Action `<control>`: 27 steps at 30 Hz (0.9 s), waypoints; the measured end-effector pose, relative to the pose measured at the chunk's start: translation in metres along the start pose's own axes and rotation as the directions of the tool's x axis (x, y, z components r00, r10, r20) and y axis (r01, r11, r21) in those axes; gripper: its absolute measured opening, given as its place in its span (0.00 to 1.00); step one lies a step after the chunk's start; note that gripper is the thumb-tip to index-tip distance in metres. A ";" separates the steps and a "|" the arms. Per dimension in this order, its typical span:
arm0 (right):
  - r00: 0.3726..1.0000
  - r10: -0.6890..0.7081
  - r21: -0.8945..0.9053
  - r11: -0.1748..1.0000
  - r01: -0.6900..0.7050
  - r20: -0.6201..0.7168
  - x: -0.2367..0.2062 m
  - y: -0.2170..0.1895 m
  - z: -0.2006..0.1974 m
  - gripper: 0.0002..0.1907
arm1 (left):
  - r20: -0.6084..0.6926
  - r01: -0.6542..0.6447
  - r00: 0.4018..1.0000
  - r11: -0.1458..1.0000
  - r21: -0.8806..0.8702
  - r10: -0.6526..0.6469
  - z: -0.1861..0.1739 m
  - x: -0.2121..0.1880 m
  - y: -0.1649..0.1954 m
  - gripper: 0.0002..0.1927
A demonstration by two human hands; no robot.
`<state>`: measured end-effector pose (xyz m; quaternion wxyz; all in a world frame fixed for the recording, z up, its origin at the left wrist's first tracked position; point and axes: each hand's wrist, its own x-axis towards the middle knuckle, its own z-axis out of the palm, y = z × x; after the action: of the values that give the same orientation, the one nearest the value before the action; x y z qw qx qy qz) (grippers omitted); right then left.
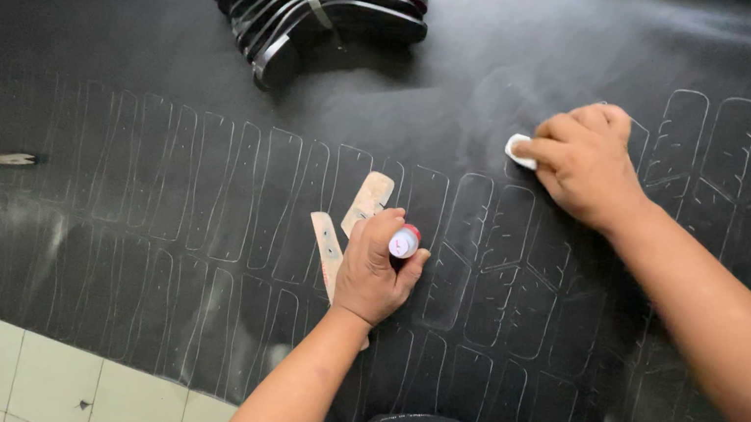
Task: The person uses a small wooden template and a pencil to mark outlines on a large black sheet of material. They then retrieve a bottle and apply a liquid to a cloth, using it to wipe the marked areas on the sheet.
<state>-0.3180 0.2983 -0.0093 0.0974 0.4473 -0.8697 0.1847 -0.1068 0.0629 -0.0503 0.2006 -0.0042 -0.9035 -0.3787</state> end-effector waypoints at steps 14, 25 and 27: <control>0.988 -0.093 0.039 0.995 0.089 0.120 -0.001 0.000 -0.005 0.11 | 0.001 0.001 1.000 1.000 0.007 -0.001 -0.001 0.000 0.001 0.33; 0.987 -0.082 0.038 0.996 0.078 0.135 -0.007 0.000 -0.015 0.12 | 0.007 0.003 1.000 1.000 0.001 -0.003 -0.001 0.000 0.000 0.33; 0.987 -0.111 0.061 0.993 0.104 0.113 -0.006 -0.003 -0.012 0.09 | 0.001 0.002 1.000 1.000 -0.004 -0.002 -0.001 0.000 -0.001 0.33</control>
<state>-0.3122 0.3065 0.0007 0.0441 0.5061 -0.8430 0.1768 -0.1065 0.0614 -0.0499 0.1997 -0.0037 -0.9029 -0.3806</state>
